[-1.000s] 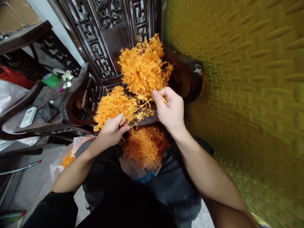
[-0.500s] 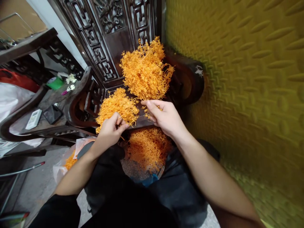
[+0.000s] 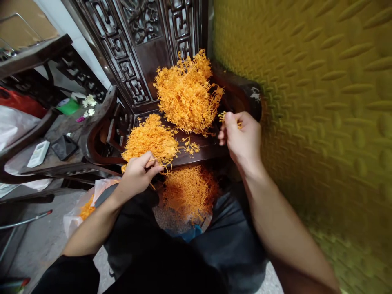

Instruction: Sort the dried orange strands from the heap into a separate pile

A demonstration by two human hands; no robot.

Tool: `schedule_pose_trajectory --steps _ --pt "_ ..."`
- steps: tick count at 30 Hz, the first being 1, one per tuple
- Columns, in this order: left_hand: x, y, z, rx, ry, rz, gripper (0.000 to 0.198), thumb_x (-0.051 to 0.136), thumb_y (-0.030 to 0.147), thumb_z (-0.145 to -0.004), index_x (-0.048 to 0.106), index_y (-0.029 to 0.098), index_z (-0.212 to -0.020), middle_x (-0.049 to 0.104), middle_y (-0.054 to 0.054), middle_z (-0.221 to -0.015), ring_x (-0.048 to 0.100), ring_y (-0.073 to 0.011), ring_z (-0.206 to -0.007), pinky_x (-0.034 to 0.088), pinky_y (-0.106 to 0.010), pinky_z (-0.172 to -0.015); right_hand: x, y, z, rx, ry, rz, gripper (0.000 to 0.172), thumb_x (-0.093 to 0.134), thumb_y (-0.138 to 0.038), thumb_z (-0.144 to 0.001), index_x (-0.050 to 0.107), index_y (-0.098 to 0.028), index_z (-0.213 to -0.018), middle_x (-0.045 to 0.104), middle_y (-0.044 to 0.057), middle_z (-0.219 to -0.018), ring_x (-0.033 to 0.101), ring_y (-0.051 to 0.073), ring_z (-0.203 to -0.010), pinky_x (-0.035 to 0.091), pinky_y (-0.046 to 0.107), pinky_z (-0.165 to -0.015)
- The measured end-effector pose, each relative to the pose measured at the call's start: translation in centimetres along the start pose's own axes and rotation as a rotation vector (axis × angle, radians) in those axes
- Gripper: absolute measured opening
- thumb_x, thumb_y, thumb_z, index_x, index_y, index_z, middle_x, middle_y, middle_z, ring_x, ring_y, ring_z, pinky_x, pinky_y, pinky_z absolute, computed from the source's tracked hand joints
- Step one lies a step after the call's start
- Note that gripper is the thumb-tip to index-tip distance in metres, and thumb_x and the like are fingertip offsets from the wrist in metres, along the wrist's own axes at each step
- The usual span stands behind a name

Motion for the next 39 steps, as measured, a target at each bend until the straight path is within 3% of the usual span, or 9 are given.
schedule_pose_trajectory --steps 3,7,11,14,18,23,30,33,39 --pt "0.1 -0.4 0.1 0.040 -0.049 0.012 0.042 0.062 0.022 -0.096 0.026 0.024 -0.074 0.038 0.007 -0.066 0.038 -0.0107 -0.060 0.031 -0.029 -0.061 1.2 0.5 1.5 0.189 -0.069 -0.215 0.046 0.085 -0.047 -0.078 0.047 -0.021 -0.075 0.073 0.010 -0.102 0.070 0.016 -0.069 0.060 0.032 -0.060" --pt "0.1 -0.5 0.5 0.073 -0.141 0.074 0.042 0.062 0.026 -0.097 0.028 0.024 -0.074 0.044 0.006 -0.066 0.043 -0.0108 -0.062 0.033 -0.027 -0.061 4.5 -0.2 3.7 0.275 -0.359 -0.331 0.040 0.091 -0.035 -0.074 0.059 -0.020 -0.092 0.072 0.004 -0.087 0.067 0.014 -0.062 0.061 0.030 -0.052" --pt "0.5 -0.3 0.9 0.044 -0.373 0.178 0.046 0.073 0.034 -0.091 0.033 0.022 -0.070 0.053 0.004 -0.067 0.048 -0.0109 -0.062 0.036 -0.025 -0.059 5.6 0.5 3.6 0.318 -0.507 -0.339 0.061 0.082 -0.050 -0.086 0.063 -0.024 -0.138 0.055 -0.005 -0.071 0.057 0.011 -0.057 0.056 0.022 -0.044" --pt "1.3 -0.4 1.5 -0.045 -0.588 0.333 0.043 0.078 0.039 -0.087 0.042 0.021 -0.071 0.058 0.003 -0.067 0.052 -0.0113 -0.060 0.038 -0.025 -0.056 7.2 1.3 4.3 0.454 -0.778 -0.371 0.076 0.083 -0.064 -0.079 0.066 -0.020 -0.139 0.055 -0.004 -0.074 0.058 0.010 -0.057 0.052 0.021 -0.041" --pt "1.9 -1.1 2.0 -0.226 -0.713 0.575 0.036 0.081 0.037 -0.085 0.050 0.020 -0.078 0.066 0.000 -0.072 0.062 -0.0131 -0.061 0.046 -0.025 -0.057 9.2 0.5 7.0 0.507 -1.179 -0.359 0.081 0.078 -0.076 -0.075 0.071 -0.015 -0.127 0.063 0.000 -0.082 0.044 0.003 -0.042 0.035 0.018 -0.032" --pt "1.9 -1.9 2.1 -0.301 -0.661 0.706 0.044 0.084 0.032 -0.082 0.041 0.021 -0.075 0.071 -0.002 -0.075 0.066 -0.0133 -0.061 0.047 -0.023 -0.054 9.3 -0.1 7.2 0.441 -0.946 -0.262 0.048 0.082 -0.061 -0.081 0.062 -0.017 -0.081 0.048 -0.007 -0.059 0.034 0.003 -0.043 0.025 0.016 -0.038" --pt "1.6 -2.3 1.7 -0.362 -0.531 0.722 0.044 0.083 0.025 -0.080 0.040 0.021 -0.073 0.067 -0.001 -0.073 0.059 -0.0096 -0.059 0.041 -0.020 -0.050 9.0 -0.6 7.5 0.468 -0.995 -0.267 0.053 0.095 -0.051 -0.066 0.056 -0.018 -0.080 0.064 -0.003 -0.072 0.042 0.003 -0.045 0.031 0.017 -0.038" --pt "1.4 -2.2 1.6 -0.363 -0.532 0.699 0.046 0.083 0.028 -0.080 0.038 0.020 -0.072 0.068 -0.001 -0.074 0.057 -0.0089 -0.058 0.040 -0.020 -0.050 8.8 -0.4 7.5 0.486 -0.983 -0.223 0.045 0.095 -0.042 -0.068 0.056 -0.020 -0.079 0.064 -0.004 -0.065 0.051 0.007 -0.043 0.036 0.017 -0.036" --pt "1.7 -2.0 1.5 -0.342 -0.563 0.562 0.034 0.079 0.032 -0.083 0.049 0.017 -0.076 0.057 0.003 -0.069 0.050 -0.0077 -0.060 0.037 -0.021 -0.055 5.4 -0.8 4.0 0.330 -0.547 -0.416 0.050 0.100 -0.025 -0.061 0.050 -0.018 -0.060 0.058 -0.004 -0.060 0.061 0.011 -0.042 0.049 0.021 -0.038"
Point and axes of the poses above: each hand's wrist, its own z-axis away from the middle knuckle, its own x-axis out of the palm, y = z × x, the point moved 6 cm from there along -z, towards the middle knuckle
